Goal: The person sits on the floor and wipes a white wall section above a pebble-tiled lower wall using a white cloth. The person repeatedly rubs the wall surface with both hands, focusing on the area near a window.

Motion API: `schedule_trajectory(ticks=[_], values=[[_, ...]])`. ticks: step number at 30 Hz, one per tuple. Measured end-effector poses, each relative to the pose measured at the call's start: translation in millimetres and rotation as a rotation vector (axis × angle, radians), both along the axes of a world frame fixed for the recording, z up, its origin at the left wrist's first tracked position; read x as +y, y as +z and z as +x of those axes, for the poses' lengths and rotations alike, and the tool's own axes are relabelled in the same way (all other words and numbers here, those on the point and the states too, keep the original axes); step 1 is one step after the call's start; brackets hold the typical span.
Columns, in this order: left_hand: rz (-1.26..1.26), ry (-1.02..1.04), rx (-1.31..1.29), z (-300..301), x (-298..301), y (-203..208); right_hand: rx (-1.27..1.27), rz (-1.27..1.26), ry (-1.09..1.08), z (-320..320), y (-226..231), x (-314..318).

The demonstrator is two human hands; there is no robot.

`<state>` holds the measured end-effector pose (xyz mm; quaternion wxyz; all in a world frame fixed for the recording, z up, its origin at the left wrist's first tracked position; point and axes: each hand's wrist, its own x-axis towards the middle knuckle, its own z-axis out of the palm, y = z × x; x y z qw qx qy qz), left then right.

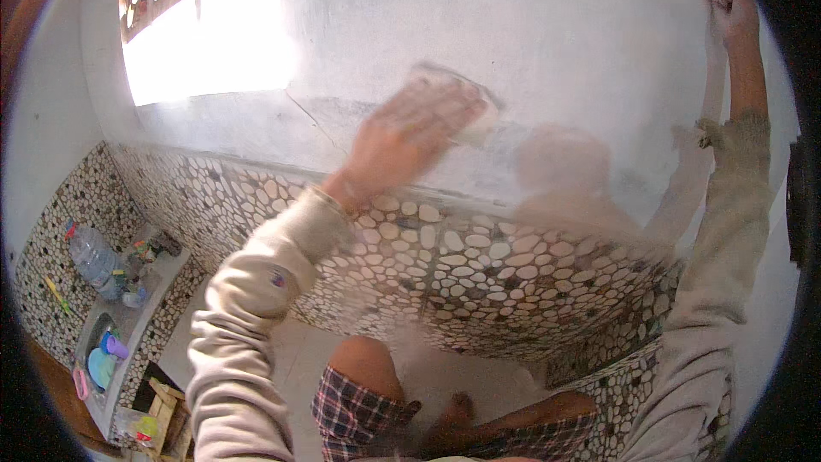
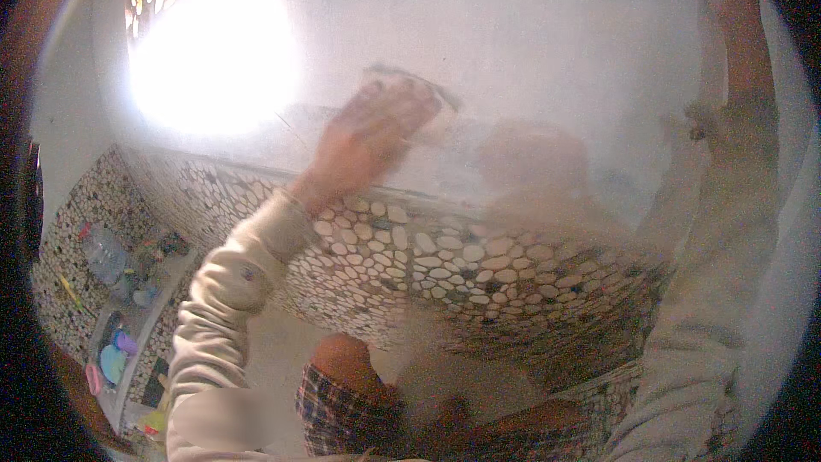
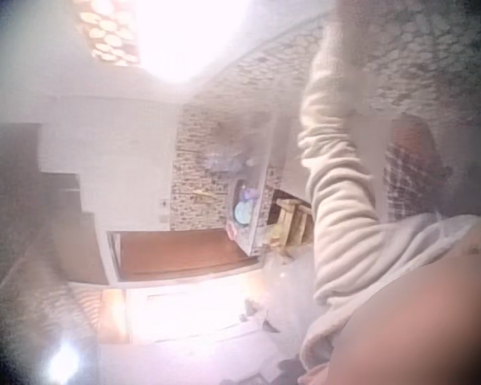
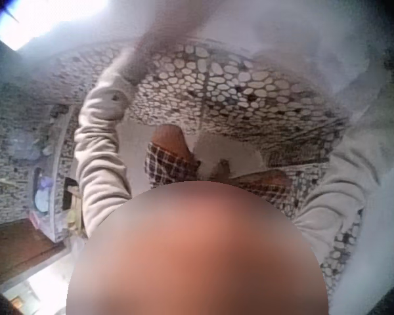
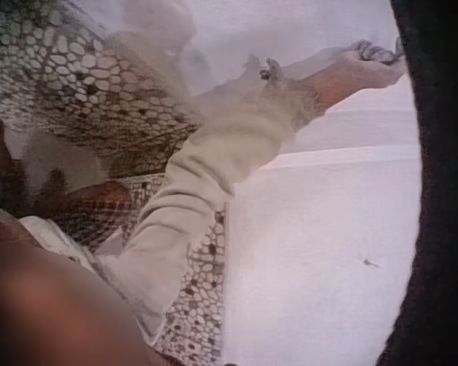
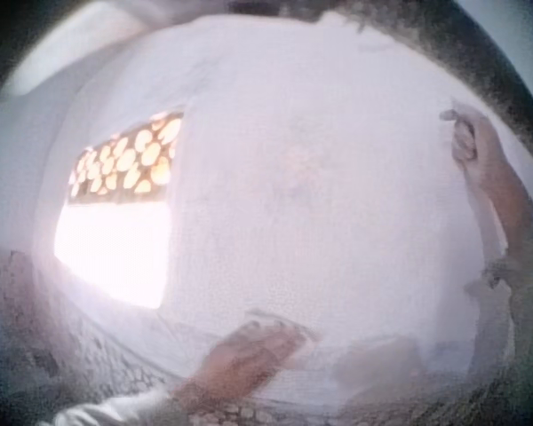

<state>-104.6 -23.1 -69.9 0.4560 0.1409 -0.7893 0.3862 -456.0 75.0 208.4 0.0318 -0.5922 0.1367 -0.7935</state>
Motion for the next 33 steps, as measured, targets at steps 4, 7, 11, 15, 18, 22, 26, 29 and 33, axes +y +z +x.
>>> schedule_trajectory(ticks=[4, 7, 11, 15, 18, 22, 26, 29, 33], values=[[0.313, 0.186, 0.402, 36.9, -28.4, 56.6, 0.015, 0.013, 0.054, 3.0, 0.7, -4.4], [-0.100, 0.242, 0.574, 1.7, -9.7, 38.5, -0.039, -0.031, 0.043, 11.5, -5.2, -18.2], [-0.110, 0.161, 0.088, 6.4, -6.6, 17.9, -0.115, -0.010, -0.087, 8.6, -2.1, 0.1], [-0.045, 0.146, 0.579, 22.7, -38.2, 62.3, -0.284, -0.082, -0.091, 39.4, -13.0, -8.2], [-0.163, 0.349, 0.425, -32.7, -0.6, 27.9, 0.030, -0.013, 0.061, -3.3, 0.6, -14.3], [-0.063, 0.068, 0.072, -5.0, -5.9, 3.9, 0.014, 0.019, -0.044, 5.8, -2.5, 5.0], [0.091, 0.037, 0.509, 71.8, -61.2, 50.3, -0.145, -0.034, 0.078, 26.2, -5.8, -5.4], [-0.179, 0.631, 0.477, 7.4, -29.1, 14.4, -0.140, 0.000, 0.042, 23.8, -9.5, -4.5], [-0.131, 0.450, -0.047, 23.8, -10.6, 32.6, -0.028, -0.006, -0.075, 13.3, -4.5, 7.9]])
